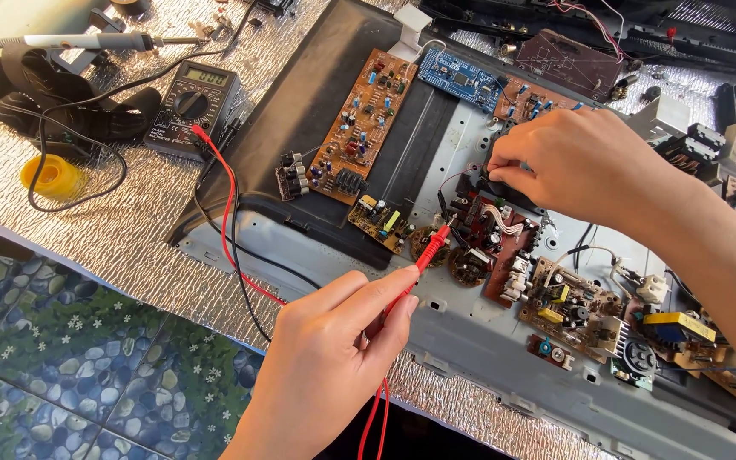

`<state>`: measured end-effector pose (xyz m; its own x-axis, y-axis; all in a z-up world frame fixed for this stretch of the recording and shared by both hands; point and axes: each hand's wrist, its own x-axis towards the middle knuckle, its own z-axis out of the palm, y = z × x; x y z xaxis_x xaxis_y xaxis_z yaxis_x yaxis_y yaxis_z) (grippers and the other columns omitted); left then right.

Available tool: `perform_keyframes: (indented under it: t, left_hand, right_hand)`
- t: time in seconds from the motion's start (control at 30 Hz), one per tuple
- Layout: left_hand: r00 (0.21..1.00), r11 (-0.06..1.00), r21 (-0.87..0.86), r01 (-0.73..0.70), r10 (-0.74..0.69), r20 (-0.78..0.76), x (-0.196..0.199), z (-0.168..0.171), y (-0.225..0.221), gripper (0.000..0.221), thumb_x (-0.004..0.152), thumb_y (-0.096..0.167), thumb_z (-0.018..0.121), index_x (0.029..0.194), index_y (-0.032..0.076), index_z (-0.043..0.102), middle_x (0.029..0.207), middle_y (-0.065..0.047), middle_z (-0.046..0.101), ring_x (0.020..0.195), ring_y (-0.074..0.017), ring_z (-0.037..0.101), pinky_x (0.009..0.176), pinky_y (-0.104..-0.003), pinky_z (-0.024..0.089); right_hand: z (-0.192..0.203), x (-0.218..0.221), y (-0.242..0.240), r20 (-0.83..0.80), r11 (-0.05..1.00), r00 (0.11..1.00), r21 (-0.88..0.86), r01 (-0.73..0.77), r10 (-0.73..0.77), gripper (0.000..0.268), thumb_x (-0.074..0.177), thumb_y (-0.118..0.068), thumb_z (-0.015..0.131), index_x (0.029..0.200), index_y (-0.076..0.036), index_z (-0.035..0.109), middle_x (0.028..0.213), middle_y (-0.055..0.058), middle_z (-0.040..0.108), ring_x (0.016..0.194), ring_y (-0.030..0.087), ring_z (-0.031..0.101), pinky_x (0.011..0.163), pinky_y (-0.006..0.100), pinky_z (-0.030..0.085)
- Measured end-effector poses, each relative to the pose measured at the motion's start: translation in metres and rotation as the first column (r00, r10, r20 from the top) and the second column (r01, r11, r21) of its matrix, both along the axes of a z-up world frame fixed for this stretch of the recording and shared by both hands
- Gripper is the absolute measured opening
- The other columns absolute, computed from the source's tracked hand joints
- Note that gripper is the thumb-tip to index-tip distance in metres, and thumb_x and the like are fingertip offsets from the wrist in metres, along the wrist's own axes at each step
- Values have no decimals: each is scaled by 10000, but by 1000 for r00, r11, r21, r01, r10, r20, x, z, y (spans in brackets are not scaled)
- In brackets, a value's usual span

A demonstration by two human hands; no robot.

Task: Testing and diagnosing internal components of a disassembled television using a multimeter and manual inspection.

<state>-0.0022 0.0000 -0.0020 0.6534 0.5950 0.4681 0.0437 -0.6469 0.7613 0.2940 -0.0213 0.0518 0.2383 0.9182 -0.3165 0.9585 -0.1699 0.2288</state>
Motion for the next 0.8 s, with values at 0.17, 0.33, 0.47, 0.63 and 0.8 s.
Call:
perform_keyframes:
  t: [0.17,0.33,0.47,0.63,0.8]
  left_hand:
    - [1000,1000,-13,3,-3,5,-1,0,-1,228,962,50,682,1185,59,732,686,0,482,514,-128,408,520,-275,397]
    - [1000,1000,8,-1,1,-1,-2,0,0,238,962,43,681,1195,61,726,706,-11,517,534,-142,439,540,-284,415]
    - [1000,1000,2,3,-3,-5,-2,1,-1,233,966,46,675,1193,62,725,705,-10,512,530,-141,437,535,-285,410]
    - [1000,1000,-20,8,-9,-17,-3,2,-1,230,969,61,670,1192,62,725,697,-9,485,515,-139,424,525,-290,405]
    - [1000,1000,-17,12,-12,-15,-3,0,-1,235,965,56,678,1195,55,721,703,-8,502,523,-139,438,529,-289,409]
  right_hand:
    - [2,-3,-4,-27,998,1000,64,-1,3,226,988,-422,607,1098,-290,754,944,-145,782,875,234,733,733,485,592]
    - [2,3,-7,-289,952,946,302,-53,145,89,977,-185,692,971,-157,776,821,27,669,686,204,598,686,407,498]
    - [0,-2,-9,-364,951,926,308,15,103,83,944,-142,702,937,-140,785,810,22,724,651,194,597,728,366,477]
    - [-7,-6,-13,-389,934,917,286,213,-90,64,933,-195,730,913,-135,736,621,24,729,597,162,674,726,324,497]
    - [4,-14,-14,-423,906,894,305,294,-148,66,950,-185,712,907,-143,740,694,20,704,635,155,617,712,328,480]
